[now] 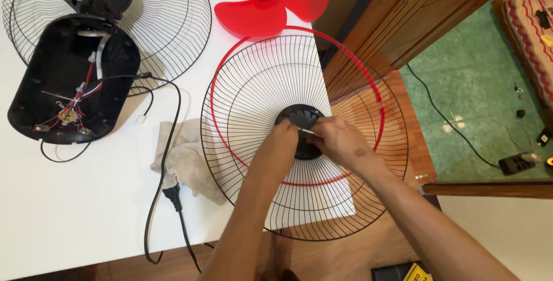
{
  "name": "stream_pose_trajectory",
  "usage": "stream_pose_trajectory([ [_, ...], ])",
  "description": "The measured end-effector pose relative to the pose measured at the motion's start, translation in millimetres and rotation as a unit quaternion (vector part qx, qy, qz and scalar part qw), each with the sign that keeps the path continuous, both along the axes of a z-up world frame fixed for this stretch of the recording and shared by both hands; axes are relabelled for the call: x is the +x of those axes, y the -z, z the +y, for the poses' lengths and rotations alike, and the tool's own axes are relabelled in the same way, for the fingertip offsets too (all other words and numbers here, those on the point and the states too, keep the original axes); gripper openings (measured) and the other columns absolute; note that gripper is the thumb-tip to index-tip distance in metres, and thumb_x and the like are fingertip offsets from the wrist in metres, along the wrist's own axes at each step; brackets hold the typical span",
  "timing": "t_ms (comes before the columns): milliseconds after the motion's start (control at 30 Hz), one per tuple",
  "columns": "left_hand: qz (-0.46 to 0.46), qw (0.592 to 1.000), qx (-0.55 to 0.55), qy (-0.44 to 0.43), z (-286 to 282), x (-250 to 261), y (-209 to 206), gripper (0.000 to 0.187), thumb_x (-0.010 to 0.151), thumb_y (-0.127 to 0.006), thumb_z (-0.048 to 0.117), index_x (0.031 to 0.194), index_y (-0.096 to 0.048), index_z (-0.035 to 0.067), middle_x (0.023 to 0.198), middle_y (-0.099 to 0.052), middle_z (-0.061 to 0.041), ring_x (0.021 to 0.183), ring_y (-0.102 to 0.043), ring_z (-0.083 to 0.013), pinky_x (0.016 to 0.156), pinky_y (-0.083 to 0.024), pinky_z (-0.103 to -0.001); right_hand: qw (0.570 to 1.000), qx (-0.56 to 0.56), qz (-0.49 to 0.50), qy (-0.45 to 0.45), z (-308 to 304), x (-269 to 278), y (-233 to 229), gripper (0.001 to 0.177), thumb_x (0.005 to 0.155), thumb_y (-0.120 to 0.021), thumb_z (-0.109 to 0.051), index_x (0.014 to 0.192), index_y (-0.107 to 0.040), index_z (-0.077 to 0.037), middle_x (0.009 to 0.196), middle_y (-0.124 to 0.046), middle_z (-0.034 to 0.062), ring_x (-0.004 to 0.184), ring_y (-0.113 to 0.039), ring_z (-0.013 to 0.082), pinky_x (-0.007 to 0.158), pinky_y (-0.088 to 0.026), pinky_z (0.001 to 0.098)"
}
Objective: The person disassembles two electric fans on a white table. They remove the front grille and blades from a red fan, then use a screwdriver to open the base of a black fan. They also remove the front grille from the black fan.
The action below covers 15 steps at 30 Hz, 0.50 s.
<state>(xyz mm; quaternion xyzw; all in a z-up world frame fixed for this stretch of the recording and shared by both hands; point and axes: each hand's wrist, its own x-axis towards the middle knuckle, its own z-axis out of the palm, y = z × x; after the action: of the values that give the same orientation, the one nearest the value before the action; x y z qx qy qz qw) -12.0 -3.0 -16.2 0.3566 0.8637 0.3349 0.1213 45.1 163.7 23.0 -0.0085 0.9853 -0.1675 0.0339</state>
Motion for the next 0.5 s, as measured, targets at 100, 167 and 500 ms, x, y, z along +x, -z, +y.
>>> stream_pose_trajectory([
  [100, 0.002, 1.0, 0.025, 0.011, -1, 4, 4, 0.02, 0.084, -0.059, -0.012, 0.102, -0.066, -0.005, 0.117, -0.065, -0.019, 0.106, -0.067, -0.0355, 0.085, -0.057, -0.043, 0.999, -0.001, -0.004, 0.041, 4, 1, 5, 0.016, 0.087, -0.073, -0.018, 0.094, -0.077, -0.003, 0.09, -0.073, 0.0174, 0.085, -0.071, 0.0369, 0.078, -0.056, 0.0469],
  [167, 0.006, 0.998, 0.063, 0.028, -1, 5, 4, 0.019, 0.089, -0.058, -0.01, 0.104, -0.067, -0.004, 0.115, -0.067, -0.019, 0.106, -0.067, -0.0356, 0.086, -0.057, -0.043, 0.998, -0.009, 0.012, 0.054, 11, 4, 5, 0.016, 0.087, -0.074, -0.016, 0.092, -0.077, -0.001, 0.09, -0.074, 0.0176, 0.086, -0.071, 0.0363, 0.079, -0.056, 0.0461],
  [500, -0.011, 0.996, 0.066, 0.055, 11, 20, 4, 0.047, 0.083, -0.067, -0.002, 0.13, -0.058, -0.001, 0.115, -0.067, -0.022, 0.107, -0.068, -0.0378, 0.085, -0.057, -0.045, 0.967, -0.192, -0.032, 0.166, 21, 40, 9, 0.018, 0.086, -0.075, -0.013, 0.102, -0.08, -0.006, 0.093, -0.081, 0.0064, 0.077, -0.074, 0.0161, 0.067, -0.058, 0.0327],
])
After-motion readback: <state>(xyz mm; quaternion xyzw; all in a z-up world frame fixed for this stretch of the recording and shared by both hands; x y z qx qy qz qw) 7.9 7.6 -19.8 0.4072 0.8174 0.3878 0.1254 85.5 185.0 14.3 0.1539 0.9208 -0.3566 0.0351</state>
